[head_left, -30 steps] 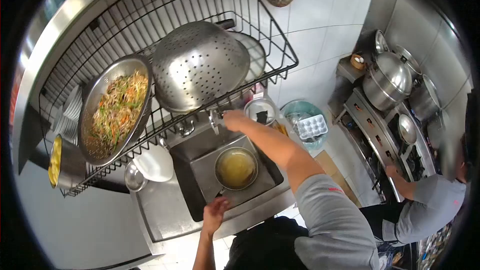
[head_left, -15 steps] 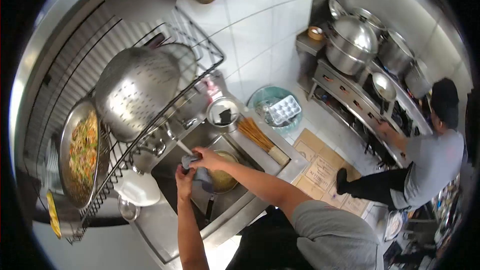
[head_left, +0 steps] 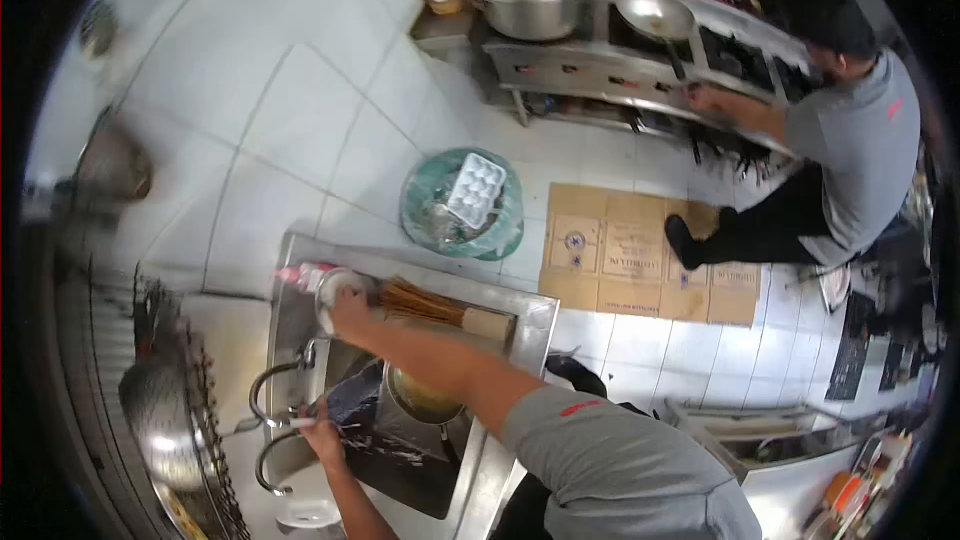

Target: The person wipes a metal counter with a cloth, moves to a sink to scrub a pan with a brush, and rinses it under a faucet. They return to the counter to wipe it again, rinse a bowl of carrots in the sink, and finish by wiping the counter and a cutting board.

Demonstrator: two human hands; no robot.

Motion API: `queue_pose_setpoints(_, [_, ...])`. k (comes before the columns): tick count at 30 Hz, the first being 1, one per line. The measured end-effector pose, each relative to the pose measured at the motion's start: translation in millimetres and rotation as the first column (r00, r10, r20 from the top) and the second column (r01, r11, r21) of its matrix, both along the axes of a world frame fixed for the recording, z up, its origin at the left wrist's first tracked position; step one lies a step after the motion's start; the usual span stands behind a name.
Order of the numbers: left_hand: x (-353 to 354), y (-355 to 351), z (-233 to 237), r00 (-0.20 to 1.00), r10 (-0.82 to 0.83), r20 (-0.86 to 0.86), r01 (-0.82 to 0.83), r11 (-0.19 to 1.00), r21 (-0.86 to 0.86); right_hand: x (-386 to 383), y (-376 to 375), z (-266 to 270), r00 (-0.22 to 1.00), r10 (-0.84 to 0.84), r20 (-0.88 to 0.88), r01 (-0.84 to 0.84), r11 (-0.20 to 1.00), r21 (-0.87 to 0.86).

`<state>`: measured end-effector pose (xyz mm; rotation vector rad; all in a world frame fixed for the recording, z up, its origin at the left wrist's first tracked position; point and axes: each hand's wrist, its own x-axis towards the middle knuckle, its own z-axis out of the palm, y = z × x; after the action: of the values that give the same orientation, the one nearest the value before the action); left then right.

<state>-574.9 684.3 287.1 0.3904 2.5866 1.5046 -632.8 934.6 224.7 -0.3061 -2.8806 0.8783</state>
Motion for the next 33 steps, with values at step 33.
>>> queue_pose_setpoints(33, [14, 98, 57, 0.862, 0.322, 0.392, -0.507, 0.57, 0.647, 77, -18, 5, 0.843, 0.335, -0.421, -0.535, 0.448, -0.716])
